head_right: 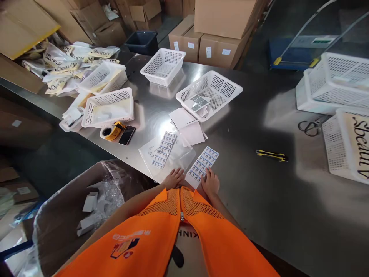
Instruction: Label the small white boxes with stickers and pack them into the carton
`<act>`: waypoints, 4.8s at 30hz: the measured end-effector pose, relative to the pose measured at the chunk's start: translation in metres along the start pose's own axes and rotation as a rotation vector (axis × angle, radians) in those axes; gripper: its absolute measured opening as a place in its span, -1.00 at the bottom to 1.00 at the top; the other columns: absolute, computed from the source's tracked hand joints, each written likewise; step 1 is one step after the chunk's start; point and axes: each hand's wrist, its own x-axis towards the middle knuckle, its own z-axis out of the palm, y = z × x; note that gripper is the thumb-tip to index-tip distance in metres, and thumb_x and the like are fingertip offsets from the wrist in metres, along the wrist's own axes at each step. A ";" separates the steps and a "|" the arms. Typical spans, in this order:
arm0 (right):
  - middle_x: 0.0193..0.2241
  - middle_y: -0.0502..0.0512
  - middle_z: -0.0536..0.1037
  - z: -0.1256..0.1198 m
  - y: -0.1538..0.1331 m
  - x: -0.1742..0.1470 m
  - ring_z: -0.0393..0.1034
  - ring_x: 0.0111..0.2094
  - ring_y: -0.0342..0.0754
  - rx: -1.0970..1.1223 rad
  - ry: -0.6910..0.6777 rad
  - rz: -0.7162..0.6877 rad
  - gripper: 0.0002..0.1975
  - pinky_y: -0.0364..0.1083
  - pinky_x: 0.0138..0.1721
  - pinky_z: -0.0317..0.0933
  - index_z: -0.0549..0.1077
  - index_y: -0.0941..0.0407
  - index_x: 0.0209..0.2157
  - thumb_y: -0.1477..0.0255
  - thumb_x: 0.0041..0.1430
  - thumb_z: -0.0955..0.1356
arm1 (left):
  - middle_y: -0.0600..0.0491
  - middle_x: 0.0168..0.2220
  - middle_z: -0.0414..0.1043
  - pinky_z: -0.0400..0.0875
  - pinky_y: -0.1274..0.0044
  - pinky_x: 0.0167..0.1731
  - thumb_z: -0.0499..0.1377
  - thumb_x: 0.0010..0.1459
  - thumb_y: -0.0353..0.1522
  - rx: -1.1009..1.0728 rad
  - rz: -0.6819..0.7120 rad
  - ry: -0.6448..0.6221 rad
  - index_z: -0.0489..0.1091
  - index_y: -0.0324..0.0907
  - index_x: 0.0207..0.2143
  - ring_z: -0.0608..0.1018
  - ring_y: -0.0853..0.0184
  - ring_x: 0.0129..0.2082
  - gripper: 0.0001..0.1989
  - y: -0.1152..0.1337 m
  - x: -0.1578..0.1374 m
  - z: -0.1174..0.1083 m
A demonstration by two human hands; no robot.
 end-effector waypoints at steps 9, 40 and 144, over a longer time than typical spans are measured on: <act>0.33 0.09 0.09 -0.002 -0.001 0.000 0.27 0.10 0.06 -0.004 -0.033 0.018 -0.39 0.00 0.05 0.31 0.28 0.08 0.32 0.12 0.40 0.07 | -0.15 0.41 0.04 0.06 0.19 0.30 0.12 0.29 -0.18 -0.019 -0.009 0.019 0.17 -0.12 0.37 0.10 -0.02 0.41 -0.37 0.000 -0.001 0.002; 0.32 0.06 0.10 -0.003 -0.003 -0.001 0.26 0.07 0.04 0.015 -0.029 0.028 -0.37 0.03 0.08 0.29 0.28 0.10 0.33 0.11 0.39 0.06 | -0.11 0.45 -0.14 -0.07 -0.26 0.21 0.05 0.36 -0.18 -0.131 -0.077 -0.079 0.04 -0.08 0.41 -0.02 -0.07 0.43 -0.38 0.004 -0.004 -0.009; 0.25 0.29 0.14 -0.001 -0.009 0.001 0.08 0.22 0.07 0.265 0.047 0.171 -0.32 0.03 0.21 0.16 0.22 0.24 0.26 0.07 0.28 0.16 | -0.04 0.47 -0.20 -0.01 -0.01 0.31 0.06 0.32 -0.25 -0.170 -0.105 -0.024 -0.03 -0.07 0.44 -0.07 0.01 0.45 -0.32 -0.002 -0.011 -0.025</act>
